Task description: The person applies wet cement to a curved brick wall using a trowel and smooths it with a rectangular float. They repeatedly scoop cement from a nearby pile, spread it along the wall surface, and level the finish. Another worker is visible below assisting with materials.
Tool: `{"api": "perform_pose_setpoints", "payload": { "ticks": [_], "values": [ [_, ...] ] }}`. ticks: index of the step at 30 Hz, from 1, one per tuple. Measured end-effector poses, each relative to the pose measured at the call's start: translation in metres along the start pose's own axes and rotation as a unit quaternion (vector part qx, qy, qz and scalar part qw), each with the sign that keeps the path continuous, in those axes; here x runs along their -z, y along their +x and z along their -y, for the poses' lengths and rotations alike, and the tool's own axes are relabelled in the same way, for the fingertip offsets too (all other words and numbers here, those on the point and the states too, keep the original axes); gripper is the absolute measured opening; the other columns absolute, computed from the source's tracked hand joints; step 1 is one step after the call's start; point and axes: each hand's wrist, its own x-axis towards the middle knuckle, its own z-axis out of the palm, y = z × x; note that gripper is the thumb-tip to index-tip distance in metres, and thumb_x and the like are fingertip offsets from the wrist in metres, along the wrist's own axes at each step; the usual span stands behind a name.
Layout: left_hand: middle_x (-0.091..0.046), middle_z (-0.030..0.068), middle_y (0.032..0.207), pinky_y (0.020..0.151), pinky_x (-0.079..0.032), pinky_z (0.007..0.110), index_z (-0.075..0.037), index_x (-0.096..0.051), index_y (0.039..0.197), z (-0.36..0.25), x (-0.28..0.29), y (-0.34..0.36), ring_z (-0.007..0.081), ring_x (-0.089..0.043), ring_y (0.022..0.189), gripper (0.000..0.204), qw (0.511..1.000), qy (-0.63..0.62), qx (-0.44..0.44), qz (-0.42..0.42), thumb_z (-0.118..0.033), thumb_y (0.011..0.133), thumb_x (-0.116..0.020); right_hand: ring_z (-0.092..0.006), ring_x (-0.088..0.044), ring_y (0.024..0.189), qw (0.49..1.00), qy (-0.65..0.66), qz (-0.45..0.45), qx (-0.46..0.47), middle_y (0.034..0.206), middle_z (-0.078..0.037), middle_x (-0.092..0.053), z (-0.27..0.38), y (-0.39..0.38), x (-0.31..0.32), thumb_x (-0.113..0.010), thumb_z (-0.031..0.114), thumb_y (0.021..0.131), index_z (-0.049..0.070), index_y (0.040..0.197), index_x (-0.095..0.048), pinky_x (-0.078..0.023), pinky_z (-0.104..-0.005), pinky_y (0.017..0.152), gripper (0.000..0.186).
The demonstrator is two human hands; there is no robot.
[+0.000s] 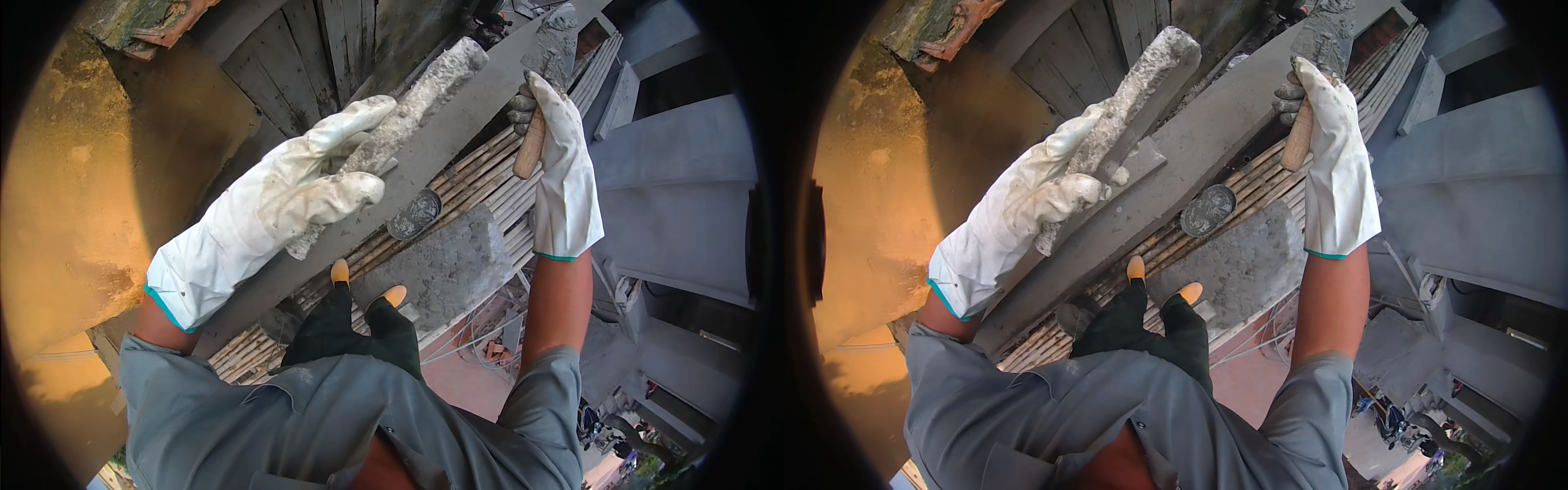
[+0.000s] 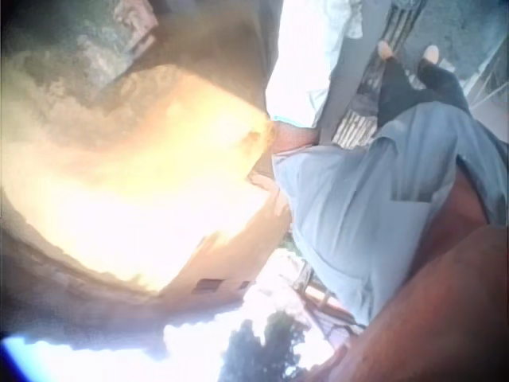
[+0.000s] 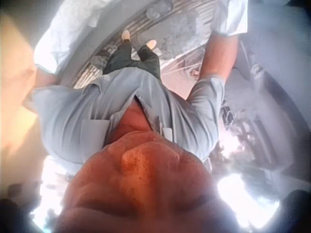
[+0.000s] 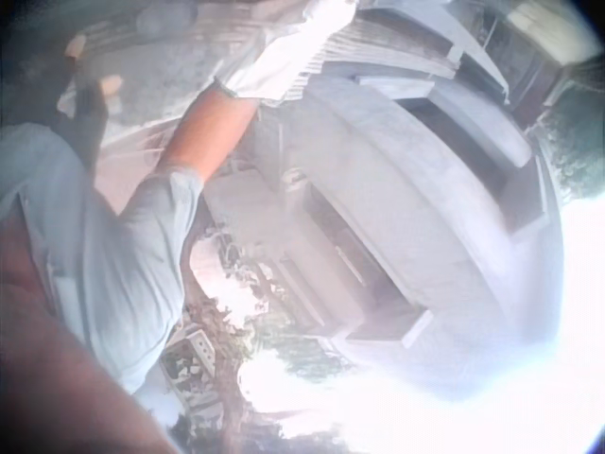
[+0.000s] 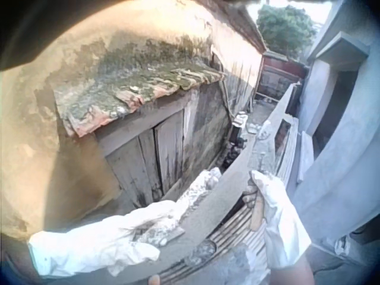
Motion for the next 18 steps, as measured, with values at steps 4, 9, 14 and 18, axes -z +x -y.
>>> {"api": "perform_pose_setpoints", "payload": {
  "ticks": [4, 9, 14, 18],
  "values": [
    [-0.057, 0.0063, 0.12, 0.084, -0.051, 0.028, -0.005, -0.03, 0.162, 0.026, 0.091, -0.043, 0.0117, -0.059, 0.094, 0.078, 0.988, -0.108, 0.101, -0.051, -0.04, 0.101, -0.064, -0.0169, -0.062, 0.063, 0.998, -0.04, 0.036, 0.04, 0.083, -0.007, -0.067, -0.037, 0.047, -0.057, -0.07, 0.028, 0.097, 0.003, 0.102, -0.067, -0.051, -0.0307, 0.06, 0.026],
    [-0.056, 0.0029, 0.12, 0.085, -0.051, 0.029, -0.005, -0.029, 0.162, 0.099, 0.123, -0.087, 0.0115, -0.056, 0.097, 0.083, 0.962, -0.155, 0.21, -0.08, -0.05, 0.101, -0.061, -0.0175, -0.062, 0.062, 0.994, -0.113, 0.007, -0.009, 0.082, -0.007, -0.067, -0.075, 0.084, -0.083, -0.07, 0.027, 0.097, 0.002, 0.105, -0.068, -0.05, -0.0303, 0.058, 0.027],
    [-0.059, 0.0092, 0.132, 0.094, -0.053, 0.028, -0.007, -0.026, 0.162, 0.192, 0.122, -0.056, 0.0149, -0.058, 0.111, 0.071, 0.953, -0.261, 0.144, 0.05, -0.036, 0.106, -0.057, -0.0157, -0.063, 0.066, 0.991, -0.114, -0.016, -0.065, 0.087, -0.007, -0.069, -0.084, 0.096, -0.071, -0.067, 0.021, 0.098, 0.002, 0.106, -0.07, -0.051, -0.0293, 0.056, 0.02],
    [-0.059, 0.023, 0.136, 0.106, -0.052, 0.028, -0.006, -0.029, 0.159, 0.234, 0.086, -0.007, 0.0264, -0.06, 0.128, 0.054, 0.891, -0.436, 0.097, 0.084, -0.018, 0.109, -0.047, -0.0146, -0.06, 0.065, 0.996, -0.052, 0.011, -0.078, 0.083, -0.006, -0.066, -0.087, 0.098, -0.062, -0.066, 0.025, 0.1, 0.005, 0.102, -0.065, -0.05, -0.0285, 0.055, 0.02]
  ]
}}
